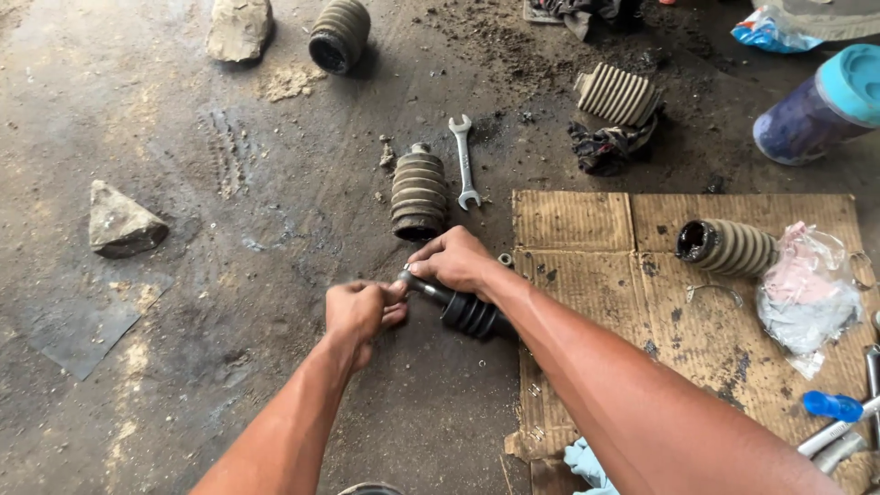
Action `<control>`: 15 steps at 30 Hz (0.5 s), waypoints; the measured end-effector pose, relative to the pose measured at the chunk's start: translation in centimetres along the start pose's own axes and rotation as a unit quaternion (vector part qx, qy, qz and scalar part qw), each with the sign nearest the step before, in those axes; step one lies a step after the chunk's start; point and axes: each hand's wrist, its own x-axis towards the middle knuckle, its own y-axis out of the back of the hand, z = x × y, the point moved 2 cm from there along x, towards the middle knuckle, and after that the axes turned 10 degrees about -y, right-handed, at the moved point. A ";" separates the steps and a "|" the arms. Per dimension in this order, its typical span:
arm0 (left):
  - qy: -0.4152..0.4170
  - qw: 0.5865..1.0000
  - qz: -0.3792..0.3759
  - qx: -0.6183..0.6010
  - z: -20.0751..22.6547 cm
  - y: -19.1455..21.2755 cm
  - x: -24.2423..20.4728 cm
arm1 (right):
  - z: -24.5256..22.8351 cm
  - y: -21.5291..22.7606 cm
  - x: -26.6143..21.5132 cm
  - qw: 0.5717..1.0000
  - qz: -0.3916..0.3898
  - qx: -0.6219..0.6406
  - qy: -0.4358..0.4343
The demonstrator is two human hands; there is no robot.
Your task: The person replaces a rubber boot on a mechanical axle assembly. They slide the boot onto the shaft, secure it with a clamp, and then work under a vehicle to align and install the assembly into its housing using a small tool.
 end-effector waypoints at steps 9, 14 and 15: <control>-0.068 0.997 0.002 0.043 0.2 -0.1 0.1 | 0.6 -0.3 0.6 0.999 -0.010 0.022 0.041; -0.122 0.968 0.030 0.218 1.1 -0.4 -0.9 | 1.2 -0.3 0.7 0.999 0.008 0.015 0.033; -0.131 0.969 0.025 0.207 1.3 -0.1 -0.9 | 1.0 -0.4 0.8 0.999 0.008 0.016 0.040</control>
